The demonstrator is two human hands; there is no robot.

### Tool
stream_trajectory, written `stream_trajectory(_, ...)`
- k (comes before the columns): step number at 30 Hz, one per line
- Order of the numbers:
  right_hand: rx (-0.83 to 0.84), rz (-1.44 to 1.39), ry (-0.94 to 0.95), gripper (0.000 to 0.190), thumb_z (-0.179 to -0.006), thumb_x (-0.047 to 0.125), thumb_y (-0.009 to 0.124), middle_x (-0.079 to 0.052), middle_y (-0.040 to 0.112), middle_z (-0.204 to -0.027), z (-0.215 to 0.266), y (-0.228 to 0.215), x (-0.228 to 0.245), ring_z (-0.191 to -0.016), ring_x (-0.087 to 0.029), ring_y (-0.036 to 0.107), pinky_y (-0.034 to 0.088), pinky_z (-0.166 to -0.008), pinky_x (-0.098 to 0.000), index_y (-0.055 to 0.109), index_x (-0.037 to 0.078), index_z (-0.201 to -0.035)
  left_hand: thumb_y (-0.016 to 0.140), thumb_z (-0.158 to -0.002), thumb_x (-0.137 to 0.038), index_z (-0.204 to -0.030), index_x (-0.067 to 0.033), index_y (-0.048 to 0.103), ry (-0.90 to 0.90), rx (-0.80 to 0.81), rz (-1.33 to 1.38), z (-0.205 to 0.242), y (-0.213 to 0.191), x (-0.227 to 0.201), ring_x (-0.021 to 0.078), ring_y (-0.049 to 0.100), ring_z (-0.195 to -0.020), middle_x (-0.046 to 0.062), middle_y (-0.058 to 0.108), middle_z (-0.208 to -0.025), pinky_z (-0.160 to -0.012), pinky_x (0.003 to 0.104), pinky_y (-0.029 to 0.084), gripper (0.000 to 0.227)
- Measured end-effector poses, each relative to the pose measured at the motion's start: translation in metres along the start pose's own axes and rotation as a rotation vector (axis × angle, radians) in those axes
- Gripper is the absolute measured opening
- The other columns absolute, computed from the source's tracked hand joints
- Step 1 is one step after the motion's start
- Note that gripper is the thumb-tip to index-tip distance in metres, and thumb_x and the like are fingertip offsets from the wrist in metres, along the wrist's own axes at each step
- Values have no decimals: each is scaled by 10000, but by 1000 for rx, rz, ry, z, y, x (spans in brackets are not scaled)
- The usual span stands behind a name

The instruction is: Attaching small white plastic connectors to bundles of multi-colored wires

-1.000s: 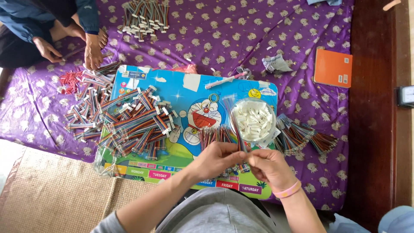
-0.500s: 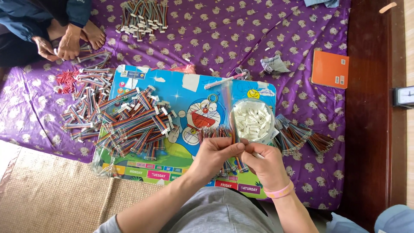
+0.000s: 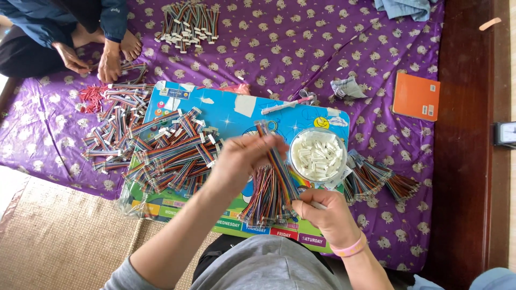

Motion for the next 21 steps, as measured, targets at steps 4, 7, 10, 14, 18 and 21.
stream_trajectory(4, 106, 13, 156, 138, -803, -26, 755, -28, 515, -482, 4, -3, 19, -443, -105, 317, 242, -422, -247, 838, -72, -903, 593, -906, -145, -1065, 53, 704, 27, -6, 44, 3, 0, 5, 297, 733, -855, 202, 742, -968, -819, 414, 631, 278)
stream_trajectory(7, 173, 226, 111, 295, -833, 215, 718, -4, 374, -423, 2, -10, 40, -378, -108, 257, 226, -362, -262, 852, 19, -1008, 634, -907, -226, -885, -65, 757, 216, 133, -178, 15, 9, 6, 222, 744, -959, 109, 774, -873, -917, 418, 588, 204)
stream_trajectory(10, 162, 129, -186, 369, -950, 258, 595, 28, 297, -417, 1, -9, 60, -393, -74, 231, 254, -442, -238, 602, 98, -617, 649, -881, -238, -936, 13, 747, 192, 167, -208, 22, 18, 11, 146, 721, -847, 129, 770, -889, -805, 284, 587, 274)
stream_trajectory(14, 372, 280, -55, 313, -839, 264, 763, -2, 474, -630, 6, 3, 42, -595, -137, 415, 381, -578, -323, 566, 94, -663, 642, -889, -183, -945, 74, 715, 174, 113, 0, 20, 17, 16, 221, 726, -763, 198, 746, -907, -733, 321, 620, 273)
stream_trajectory(18, 318, 213, -82, 431, -841, 96, 786, 35, 329, -488, 10, 7, 30, -508, -105, 248, 207, -479, -296, 532, 85, -493, 656, -883, -194, -941, -1, 745, 107, 197, -147, 23, 15, 21, 204, 738, -832, 146, 760, -922, -775, 304, 620, 221)
stream_trajectory(21, 223, 226, 20, 544, -861, 93, 795, 40, 249, -523, 6, -5, 23, -497, -107, 214, 208, -474, -292, 375, 124, -517, 700, -832, -205, -935, -16, 767, -47, 219, -272, 31, 22, 24, 126, 713, -871, 108, 777, -977, -672, 245, 560, 226)
Point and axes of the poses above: each hand's wrist, its own z-axis away from the middle knuckle, its own y-axis out of the palm, x = y × z, the point moved 2 cm from there along -z, towards the middle knuckle
